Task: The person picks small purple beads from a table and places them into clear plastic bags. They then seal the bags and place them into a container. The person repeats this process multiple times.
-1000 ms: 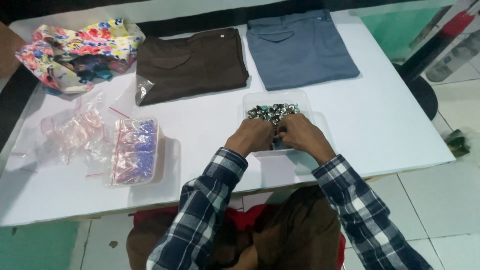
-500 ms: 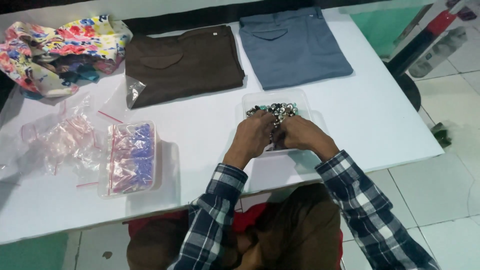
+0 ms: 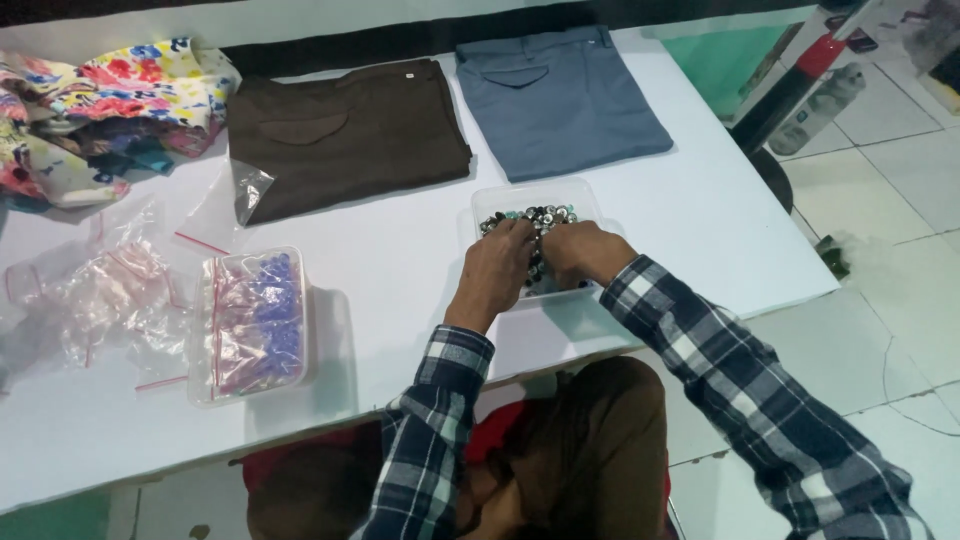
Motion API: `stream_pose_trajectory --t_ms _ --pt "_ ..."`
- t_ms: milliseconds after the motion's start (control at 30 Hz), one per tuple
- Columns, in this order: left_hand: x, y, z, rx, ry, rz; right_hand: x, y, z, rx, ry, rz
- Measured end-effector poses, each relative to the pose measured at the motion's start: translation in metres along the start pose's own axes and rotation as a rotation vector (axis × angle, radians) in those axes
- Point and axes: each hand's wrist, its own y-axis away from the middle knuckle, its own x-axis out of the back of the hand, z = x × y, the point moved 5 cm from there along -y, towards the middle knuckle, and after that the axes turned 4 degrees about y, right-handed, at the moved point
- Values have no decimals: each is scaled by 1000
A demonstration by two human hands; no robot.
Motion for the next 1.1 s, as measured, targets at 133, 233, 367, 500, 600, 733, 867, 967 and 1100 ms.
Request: stream_pose_trajectory --t_ms 133,233,367,500,600,733,867,967,1100 --pt "-4 -2 -2 19 -41 -3 14 16 -10 31 38 5" --pt "-4 -2 0 39 -64 -39 29 41 -8 20 -144 27" --pt "-7 -2 -2 52 -115 -46 23 46 -5 22 -165 1" --pt "-17 -7 -10 43 -116 -56 30 33 0 38 -84 127" --pt "-12 -4 -7 33 -56 -55 61 68 -10 27 -253 129" --pt "0 1 4 43 -32 -43 39 55 -20 92 -342 51" --pt "2 4 4 50 -40 -6 25 46 -24 231 -333 164" --pt "0 3 -2 67 -35 19 21 35 -19 242 -286 159" --pt "-7 0 -8 34 -15 45 49 57 -14 131 -414 110"
